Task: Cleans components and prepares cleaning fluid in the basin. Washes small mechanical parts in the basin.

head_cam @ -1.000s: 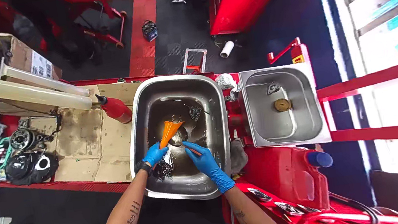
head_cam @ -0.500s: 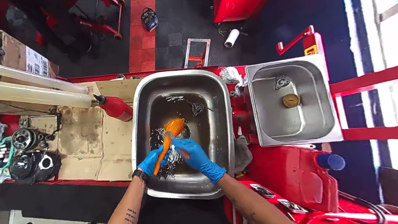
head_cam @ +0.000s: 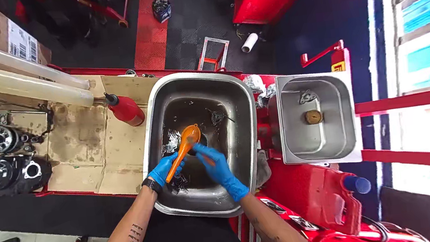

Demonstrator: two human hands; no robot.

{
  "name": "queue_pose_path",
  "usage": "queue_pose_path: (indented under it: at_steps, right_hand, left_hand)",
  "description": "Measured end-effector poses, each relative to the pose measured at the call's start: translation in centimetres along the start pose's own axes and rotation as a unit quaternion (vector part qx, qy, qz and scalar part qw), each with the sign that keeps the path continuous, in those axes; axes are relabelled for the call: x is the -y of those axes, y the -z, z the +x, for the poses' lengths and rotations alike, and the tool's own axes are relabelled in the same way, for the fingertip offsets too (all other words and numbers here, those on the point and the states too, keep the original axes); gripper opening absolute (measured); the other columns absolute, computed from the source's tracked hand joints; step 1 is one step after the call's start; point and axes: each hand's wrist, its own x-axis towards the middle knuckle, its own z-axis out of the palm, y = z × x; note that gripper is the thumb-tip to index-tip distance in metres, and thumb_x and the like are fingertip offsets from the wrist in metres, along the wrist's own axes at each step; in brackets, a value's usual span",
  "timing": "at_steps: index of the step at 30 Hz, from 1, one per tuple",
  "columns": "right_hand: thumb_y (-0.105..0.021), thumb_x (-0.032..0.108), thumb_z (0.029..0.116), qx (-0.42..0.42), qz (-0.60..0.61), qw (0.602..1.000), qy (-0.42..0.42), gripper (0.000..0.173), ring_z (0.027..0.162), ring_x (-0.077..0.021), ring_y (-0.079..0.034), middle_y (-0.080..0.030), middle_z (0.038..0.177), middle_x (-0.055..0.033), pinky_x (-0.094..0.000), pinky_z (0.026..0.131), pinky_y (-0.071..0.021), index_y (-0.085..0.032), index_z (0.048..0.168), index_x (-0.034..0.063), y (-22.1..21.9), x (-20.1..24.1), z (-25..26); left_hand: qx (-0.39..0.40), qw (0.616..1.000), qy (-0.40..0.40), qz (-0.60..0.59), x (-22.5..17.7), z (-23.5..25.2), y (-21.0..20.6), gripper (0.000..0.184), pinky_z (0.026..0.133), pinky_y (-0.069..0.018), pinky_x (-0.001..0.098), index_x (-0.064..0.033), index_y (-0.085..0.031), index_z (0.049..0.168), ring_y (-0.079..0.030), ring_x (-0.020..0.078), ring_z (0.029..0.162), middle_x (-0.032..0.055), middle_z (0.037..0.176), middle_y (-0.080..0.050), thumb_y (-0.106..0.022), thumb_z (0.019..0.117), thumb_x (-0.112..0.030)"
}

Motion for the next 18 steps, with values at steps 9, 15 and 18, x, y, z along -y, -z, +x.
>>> queue_pose_path:
  at_steps: [9, 15, 18]
  right_hand:
    - [-0.060, 0.014, 0.1012, 0.025, -0.041, 0.999, 0.011, 0.027, 0.117, -0.0220, -0.070, -0.074, 0.123, -0.0126, -0.0396, 0.106, -0.0546, -0.074, 0.121, 0.0023, -0.1, 1.7, 0.7]
    - [-0.062, 0.008, 0.0997, -0.025, 0.015, 0.998, 0.056, 0.027, 0.123, -0.0250, -0.067, -0.071, 0.127, -0.0178, -0.0401, 0.110, -0.0530, -0.072, 0.122, -0.0039, -0.1, 2.1, 1.4]
    - [-0.062, 0.006, 0.0991, -0.009, 0.028, 0.998, 0.057, 0.026, 0.120, -0.0231, -0.069, -0.073, 0.124, -0.0167, -0.0391, 0.107, -0.0553, -0.072, 0.121, -0.0036, 0.0, 2.5, 1.5]
  left_hand:
    - [-0.193, 0.826, -0.135, 0.513, 0.1, -1.9, -1.6, 0.054, 0.099, -0.0499, 0.0592, -0.0041, -0.055, 0.141, -0.067, 0.0378, 0.112, 0.0229, 0.119, -0.068, -0.049, 0.1061, -0.044]
    - [-0.195, 0.806, -0.131, 0.543, -0.1, -2.2, -2.3, 0.054, 0.100, -0.0494, 0.0597, -0.0070, -0.055, 0.142, -0.066, 0.0372, 0.116, 0.0205, 0.123, -0.068, -0.053, 0.1041, -0.045]
    - [-0.187, 0.808, -0.139, 0.541, 0.4, -2.1, -2.4, 0.053, 0.101, -0.0492, 0.0588, -0.0078, -0.057, 0.141, -0.065, 0.0359, 0.117, 0.0194, 0.124, -0.068, -0.055, 0.1031, -0.045]
